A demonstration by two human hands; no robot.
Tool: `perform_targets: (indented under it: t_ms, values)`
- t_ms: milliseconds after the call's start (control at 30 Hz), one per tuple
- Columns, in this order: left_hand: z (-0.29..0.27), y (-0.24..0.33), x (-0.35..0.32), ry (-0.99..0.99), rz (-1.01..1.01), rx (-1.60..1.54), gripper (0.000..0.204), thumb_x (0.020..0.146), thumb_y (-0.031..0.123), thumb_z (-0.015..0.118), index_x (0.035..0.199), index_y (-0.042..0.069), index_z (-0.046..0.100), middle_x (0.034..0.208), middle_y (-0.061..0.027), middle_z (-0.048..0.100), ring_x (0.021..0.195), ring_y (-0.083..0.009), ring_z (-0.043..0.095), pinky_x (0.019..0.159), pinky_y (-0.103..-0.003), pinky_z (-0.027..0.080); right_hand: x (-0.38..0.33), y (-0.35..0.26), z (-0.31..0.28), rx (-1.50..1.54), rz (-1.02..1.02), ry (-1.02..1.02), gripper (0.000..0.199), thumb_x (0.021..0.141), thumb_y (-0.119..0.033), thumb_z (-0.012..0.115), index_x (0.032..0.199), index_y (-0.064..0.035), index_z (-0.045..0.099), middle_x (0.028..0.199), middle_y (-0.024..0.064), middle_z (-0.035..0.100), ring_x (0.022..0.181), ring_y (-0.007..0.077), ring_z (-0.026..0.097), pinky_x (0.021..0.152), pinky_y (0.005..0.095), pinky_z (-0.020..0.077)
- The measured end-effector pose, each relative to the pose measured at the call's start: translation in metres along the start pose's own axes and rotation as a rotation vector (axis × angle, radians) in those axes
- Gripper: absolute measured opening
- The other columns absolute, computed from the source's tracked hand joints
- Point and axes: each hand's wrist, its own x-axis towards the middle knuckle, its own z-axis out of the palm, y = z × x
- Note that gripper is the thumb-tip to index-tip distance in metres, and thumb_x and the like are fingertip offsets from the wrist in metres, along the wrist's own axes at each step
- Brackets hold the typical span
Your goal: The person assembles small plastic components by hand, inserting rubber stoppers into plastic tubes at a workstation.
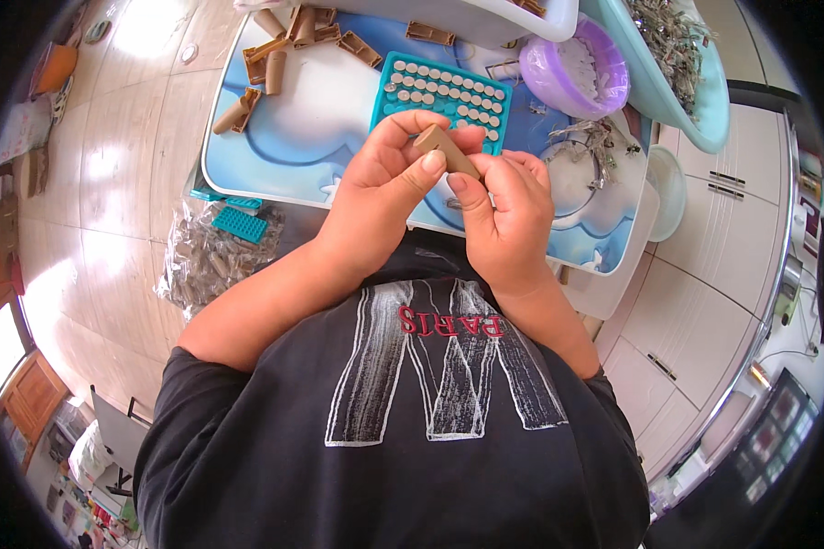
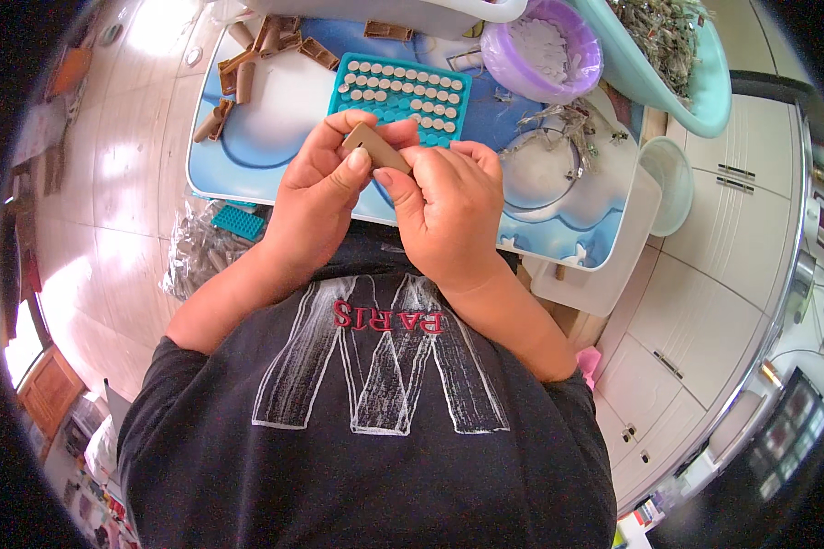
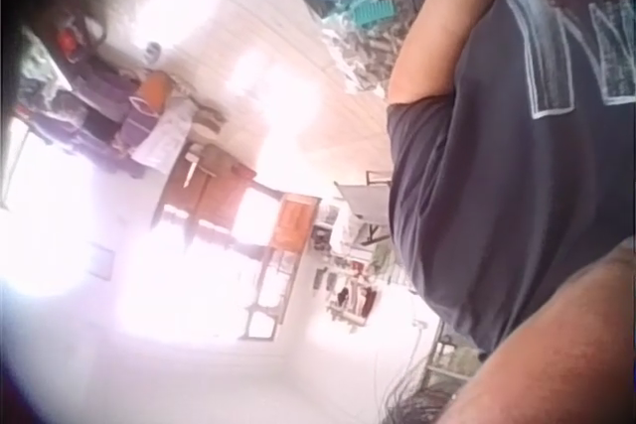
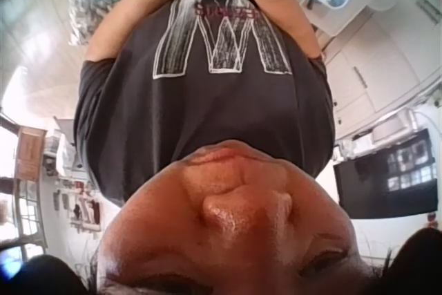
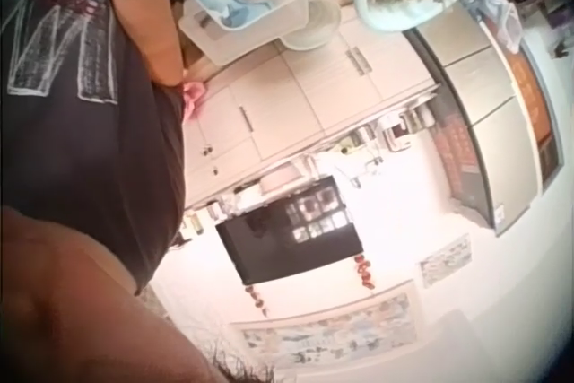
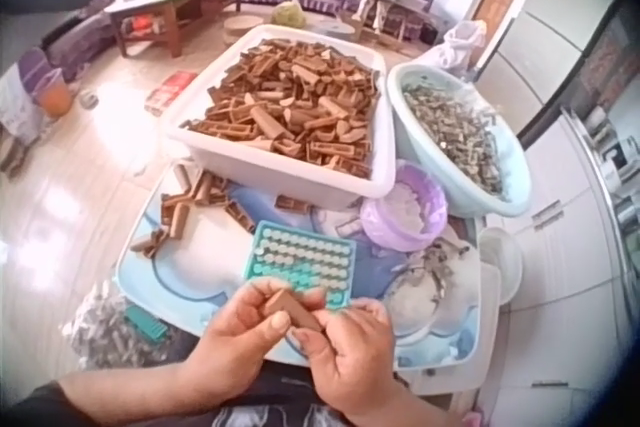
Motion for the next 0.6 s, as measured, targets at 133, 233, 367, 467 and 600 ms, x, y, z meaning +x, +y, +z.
perform_targets:
  t_ms: [133,233,367,467,600]
  values:
    - [-0.001,-0.002,0.001,-0.032,0.052,0.064,0.029,0.093,0.014,0.051,0.119,0.004,0.042,0.122,-0.0183,0.053,0.114,-0.0221,0.051,0.101,-0.036,0.036,-0.004,-0.001,0.002,0.102,0.089,0.019,0.019,0.084,-0.025,0.062,0.078,-0.0064,0.061,0.065,0.0051,0.058,0.062,0.0259,0.054,0.073,0.0355,0.0395]
    - [-0.001,0.001,0.001,-0.016,0.032,0.119,0.031,0.093,0.017,0.051,0.119,0.004,0.043,0.122,-0.0194,0.054,0.114,-0.0251,0.052,0.101,-0.038,0.036,-0.01,-0.002,0.001,0.375,0.454,-0.128,0.022,0.087,-0.026,0.061,0.084,-0.0041,0.062,0.068,0.0038,0.062,0.066,0.0206,0.057,0.072,0.0334,0.042]
    - [-0.006,0.008,0.005,0.166,-0.166,-0.028,0.025,0.093,0.017,0.052,0.112,0.002,0.047,0.108,-0.0141,0.061,0.099,-0.0192,0.059,0.091,-0.032,0.044,-0.013,0.005,0.0,0.927,0.694,-0.281,0.029,0.091,-0.029,0.057,0.097,-0.0004,0.06,0.083,0.0035,0.064,0.076,0.0113,0.057,0.065,0.0264,0.0451]
    - [-0.018,0.006,0.011,0.238,-0.277,-0.206,0.025,0.093,0.023,0.053,0.107,0.002,0.052,0.104,-0.0128,0.063,0.096,-0.0199,0.061,0.088,-0.032,0.047,-0.009,0.009,-0.007,1.027,0.755,-0.282,0.034,0.093,-0.03,0.053,0.104,0.0015,0.058,0.09,0.0065,0.064,0.079,0.0103,0.059,0.065,0.0236,0.0466]
    - [-0.016,0.008,0.011,0.243,-0.288,-0.221,0.025,0.092,0.026,0.055,0.104,0.003,0.053,0.101,-0.0118,0.063,0.092,-0.0199,0.062,0.084,-0.03,0.05,0.004,0.028,-0.032,0.883,0.84,-0.24,0.031,0.093,-0.026,0.054,0.105,0.0021,0.059,0.091,0.0084,0.064,0.079,0.0123,0.06,0.068,0.0223,0.0474]
